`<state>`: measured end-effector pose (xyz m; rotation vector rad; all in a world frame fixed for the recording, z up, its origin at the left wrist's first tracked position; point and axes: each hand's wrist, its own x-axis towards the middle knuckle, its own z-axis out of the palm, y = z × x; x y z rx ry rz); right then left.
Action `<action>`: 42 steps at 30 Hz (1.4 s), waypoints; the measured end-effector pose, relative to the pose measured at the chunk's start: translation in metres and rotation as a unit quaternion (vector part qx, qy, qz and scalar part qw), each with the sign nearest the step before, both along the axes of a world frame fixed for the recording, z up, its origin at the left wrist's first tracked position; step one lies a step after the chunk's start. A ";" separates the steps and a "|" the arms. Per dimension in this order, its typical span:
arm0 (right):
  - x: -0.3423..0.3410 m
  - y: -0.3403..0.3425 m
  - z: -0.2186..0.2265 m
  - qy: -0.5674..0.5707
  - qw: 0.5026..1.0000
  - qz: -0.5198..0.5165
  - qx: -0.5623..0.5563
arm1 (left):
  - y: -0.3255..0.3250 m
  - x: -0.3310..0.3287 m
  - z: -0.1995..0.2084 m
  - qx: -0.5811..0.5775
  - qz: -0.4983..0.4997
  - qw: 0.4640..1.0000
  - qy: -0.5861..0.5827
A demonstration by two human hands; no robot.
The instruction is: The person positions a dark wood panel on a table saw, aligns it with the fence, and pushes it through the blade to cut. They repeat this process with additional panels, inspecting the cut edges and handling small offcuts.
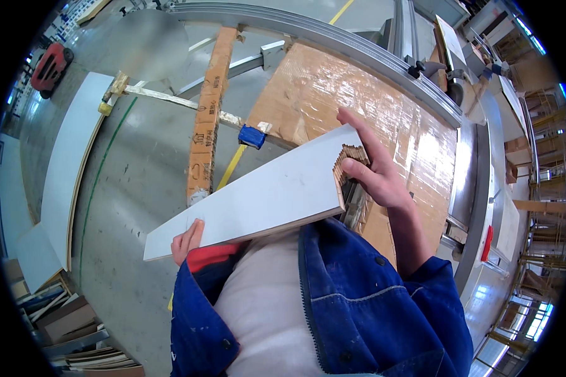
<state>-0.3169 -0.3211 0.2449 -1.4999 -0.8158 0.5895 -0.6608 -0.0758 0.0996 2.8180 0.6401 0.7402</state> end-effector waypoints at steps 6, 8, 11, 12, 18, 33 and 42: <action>0.007 0.013 -0.018 -0.031 0.991 -0.120 -0.048 | 0.001 0.012 -0.019 0.053 0.030 0.997 -0.037; 0.025 0.007 -0.041 -0.100 0.975 -0.173 -0.097 | -0.006 0.033 -0.002 0.047 0.033 0.997 -0.048; 0.026 0.017 -0.036 -0.059 0.967 -0.165 -0.183 | -0.010 0.032 0.003 -0.007 0.051 0.998 -0.027; 0.028 0.017 -0.039 -0.088 0.967 -0.166 -0.175 | -0.011 0.036 0.003 -0.018 0.050 0.998 -0.035; 0.036 0.010 -0.092 -0.113 0.970 -0.189 -0.100 | -0.020 0.039 0.006 -0.036 0.055 0.997 -0.031; 0.055 -0.007 -0.159 -0.070 0.959 -0.258 -0.094 | -0.032 0.045 0.013 -0.138 0.059 0.988 -0.028; 0.032 0.004 -0.133 0.072 0.976 -0.206 0.007 | -0.030 0.046 0.009 -0.128 0.059 0.990 -0.013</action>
